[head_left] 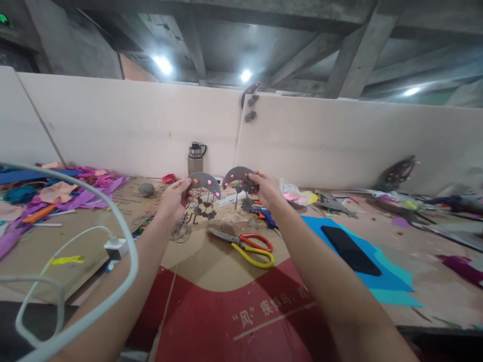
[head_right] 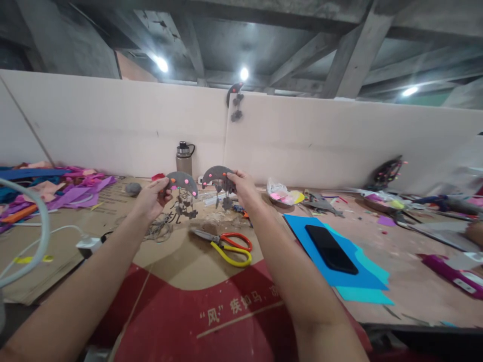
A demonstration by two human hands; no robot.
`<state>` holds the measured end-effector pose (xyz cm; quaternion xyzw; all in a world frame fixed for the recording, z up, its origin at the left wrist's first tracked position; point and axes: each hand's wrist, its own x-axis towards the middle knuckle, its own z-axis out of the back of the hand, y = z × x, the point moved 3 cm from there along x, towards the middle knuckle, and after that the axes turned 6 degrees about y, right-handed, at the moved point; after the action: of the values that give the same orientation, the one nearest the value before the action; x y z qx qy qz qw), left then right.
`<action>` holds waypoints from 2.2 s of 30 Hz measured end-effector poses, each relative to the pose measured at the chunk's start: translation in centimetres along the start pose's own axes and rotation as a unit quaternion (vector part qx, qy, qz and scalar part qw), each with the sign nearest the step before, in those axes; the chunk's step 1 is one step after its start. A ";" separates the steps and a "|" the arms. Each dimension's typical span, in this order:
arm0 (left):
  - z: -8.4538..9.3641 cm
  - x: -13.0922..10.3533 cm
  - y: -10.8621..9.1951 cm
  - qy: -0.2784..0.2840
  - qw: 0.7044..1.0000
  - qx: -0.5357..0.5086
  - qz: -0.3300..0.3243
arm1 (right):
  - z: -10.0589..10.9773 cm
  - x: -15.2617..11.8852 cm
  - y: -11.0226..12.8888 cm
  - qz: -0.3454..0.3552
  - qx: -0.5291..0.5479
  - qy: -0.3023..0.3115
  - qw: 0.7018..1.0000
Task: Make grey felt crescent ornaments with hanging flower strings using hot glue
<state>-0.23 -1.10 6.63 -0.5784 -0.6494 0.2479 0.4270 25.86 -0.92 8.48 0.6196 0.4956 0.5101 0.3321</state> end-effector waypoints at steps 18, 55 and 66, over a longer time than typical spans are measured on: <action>-5.5 1.8 0.4 -0.028 0.999 -0.040 0.019 | 2.1 -0.2 -0.5 0.002 0.055 -0.109 0.992; -4.9 1.5 1.4 0.087 0.984 -0.140 0.071 | 0.9 -0.2 -0.7 -0.022 0.072 0.068 0.995; -3.5 2.2 1.7 0.095 0.991 -0.080 0.041 | 4.1 0.9 0.9 0.115 -0.050 -0.035 0.991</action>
<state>3.68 0.77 7.67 -0.6580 -0.5992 0.1562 0.4285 30.02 0.05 8.51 0.6727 0.3830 0.5468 0.3190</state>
